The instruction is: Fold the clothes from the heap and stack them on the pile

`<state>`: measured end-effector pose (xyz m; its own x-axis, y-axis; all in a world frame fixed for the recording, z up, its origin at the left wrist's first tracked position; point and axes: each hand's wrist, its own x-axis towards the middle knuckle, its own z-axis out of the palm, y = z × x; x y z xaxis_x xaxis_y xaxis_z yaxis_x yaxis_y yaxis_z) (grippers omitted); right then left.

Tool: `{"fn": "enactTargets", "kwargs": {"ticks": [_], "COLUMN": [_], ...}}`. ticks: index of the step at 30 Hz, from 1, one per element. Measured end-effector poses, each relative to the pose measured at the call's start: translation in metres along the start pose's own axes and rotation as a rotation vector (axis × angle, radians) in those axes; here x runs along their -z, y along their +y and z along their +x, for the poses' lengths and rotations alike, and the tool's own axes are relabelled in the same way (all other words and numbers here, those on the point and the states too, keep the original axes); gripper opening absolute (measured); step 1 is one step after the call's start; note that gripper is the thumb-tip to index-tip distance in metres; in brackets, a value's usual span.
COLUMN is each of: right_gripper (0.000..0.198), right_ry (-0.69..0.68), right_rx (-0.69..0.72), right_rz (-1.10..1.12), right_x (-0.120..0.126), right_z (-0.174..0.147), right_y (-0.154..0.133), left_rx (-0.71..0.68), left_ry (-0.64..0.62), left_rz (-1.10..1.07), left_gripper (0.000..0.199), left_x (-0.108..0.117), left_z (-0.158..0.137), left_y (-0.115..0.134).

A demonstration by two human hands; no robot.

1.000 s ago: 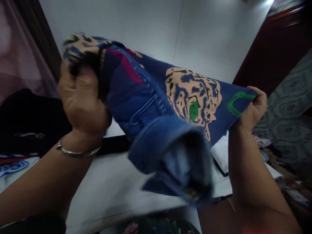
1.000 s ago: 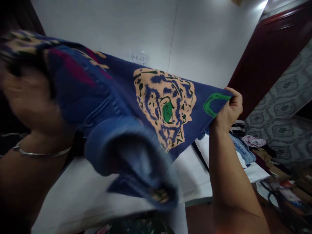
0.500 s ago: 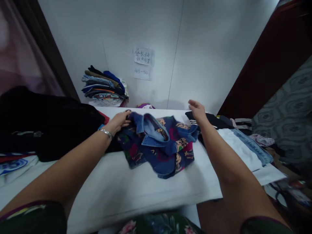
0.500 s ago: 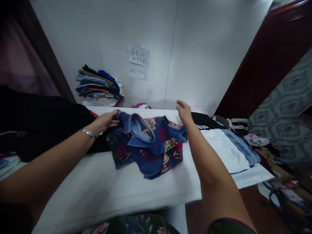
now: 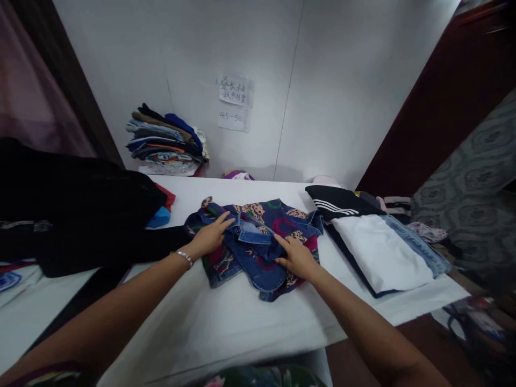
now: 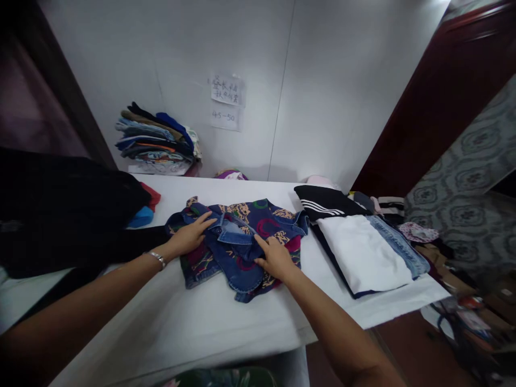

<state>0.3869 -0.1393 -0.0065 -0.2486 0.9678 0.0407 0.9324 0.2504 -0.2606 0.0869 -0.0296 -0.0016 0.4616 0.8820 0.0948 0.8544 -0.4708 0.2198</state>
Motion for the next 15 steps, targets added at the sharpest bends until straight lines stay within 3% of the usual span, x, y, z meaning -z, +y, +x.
{"fn": "enactTargets", "kwargs": {"ticks": [2, 5, 7, 10, 13, 15], "right_gripper": [0.074, 0.041, 0.033, 0.034, 0.073, 0.069], "right_ry": [-0.037, -0.136, -0.164, -0.166, -0.188, -0.195], "right_rx": [-0.022, -0.021, -0.029, -0.048, -0.043, -0.054], "right_rz": [-0.125, -0.198, -0.203, -0.116, 0.032, 0.042], "right_x": [0.004, 0.010, 0.017, 0.028, 0.028, 0.020], "right_z": [0.013, 0.032, 0.042, 0.051, 0.052, 0.051], "right_y": [-0.010, -0.017, -0.018, -0.015, -0.013, -0.012], "left_rx": [-0.029, -0.063, -0.091, -0.138, -0.181, -0.173], "left_ry": [-0.039, -0.064, -0.089, -0.105, -0.085, -0.073], "left_rz": [0.100, 0.183, 0.233, 0.280, 0.258, 0.211], "left_gripper": [0.068, 0.056, 0.044, 0.029, 0.025, 0.025], "left_x": [0.000, 0.005, 0.007, 0.011, 0.014, 0.015], "left_z": [0.006, 0.015, 0.020, 0.026, 0.028, 0.026], "left_y": [0.010, 0.020, 0.021, 0.019, 0.015, 0.014]}}
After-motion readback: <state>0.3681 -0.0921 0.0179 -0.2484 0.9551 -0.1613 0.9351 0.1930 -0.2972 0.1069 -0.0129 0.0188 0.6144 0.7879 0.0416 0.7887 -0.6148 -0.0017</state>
